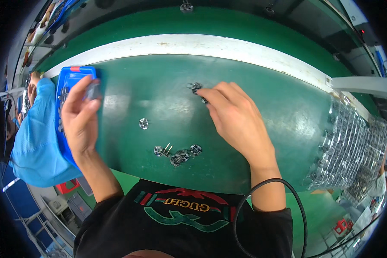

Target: The person assembles electronic components by fitting circuit boards into plastic housings by hand and placing the assembled units onto a conveyor belt.

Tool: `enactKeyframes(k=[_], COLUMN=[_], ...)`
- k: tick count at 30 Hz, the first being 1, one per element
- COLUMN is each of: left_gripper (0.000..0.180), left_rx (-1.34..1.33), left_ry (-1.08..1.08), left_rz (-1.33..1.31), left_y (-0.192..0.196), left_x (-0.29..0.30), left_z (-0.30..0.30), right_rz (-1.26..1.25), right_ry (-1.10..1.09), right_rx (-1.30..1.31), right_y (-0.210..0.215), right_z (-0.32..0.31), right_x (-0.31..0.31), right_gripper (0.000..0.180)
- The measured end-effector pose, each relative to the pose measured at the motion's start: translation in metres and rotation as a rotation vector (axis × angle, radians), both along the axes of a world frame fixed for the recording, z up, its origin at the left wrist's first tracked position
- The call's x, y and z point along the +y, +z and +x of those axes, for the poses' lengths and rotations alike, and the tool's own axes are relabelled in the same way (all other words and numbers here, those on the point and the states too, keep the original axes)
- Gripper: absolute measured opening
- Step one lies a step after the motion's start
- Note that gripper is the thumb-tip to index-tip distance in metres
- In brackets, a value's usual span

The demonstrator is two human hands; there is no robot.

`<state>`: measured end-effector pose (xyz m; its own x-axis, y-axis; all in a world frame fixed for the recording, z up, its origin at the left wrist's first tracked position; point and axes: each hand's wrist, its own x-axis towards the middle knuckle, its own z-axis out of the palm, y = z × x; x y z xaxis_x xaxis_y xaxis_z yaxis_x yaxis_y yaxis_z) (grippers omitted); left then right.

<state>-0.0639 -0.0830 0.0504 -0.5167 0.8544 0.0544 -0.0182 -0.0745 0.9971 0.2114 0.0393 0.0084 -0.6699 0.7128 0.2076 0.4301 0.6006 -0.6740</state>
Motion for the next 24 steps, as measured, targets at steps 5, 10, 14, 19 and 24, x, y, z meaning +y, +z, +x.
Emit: enactKeyframes(k=[5,10,14,19,24], left_gripper=[0.048,0.046,0.048,0.049,0.038], left_rx=[-0.069,-0.163,-0.249,-0.251,-0.372], left_ry=[-0.385,-0.53,-0.583,-0.586,-0.488], left_rz=[-0.15,-0.19,-0.234,-0.254,-0.2], left_y=[-0.004,-0.019,-0.03,-0.03,-0.029], left_x=[0.053,0.059,0.057,0.057,0.054], left_z=[0.063,0.08,0.083,0.083,0.089], right_rz=[-0.195,-0.372,-0.575,-0.268,-0.065], right_ry=[-0.099,-0.046,-0.049,-0.06,-0.115], right_rx=[0.242,0.529,0.618,0.486,0.413], right_y=[0.011,0.011,0.011,0.007,0.005], right_z=[0.007,0.009,0.004,0.006,0.002], right_x=[0.0,0.002,-0.002,0.002,0.001], right_gripper=[0.022,0.024,0.024,0.021,0.015])
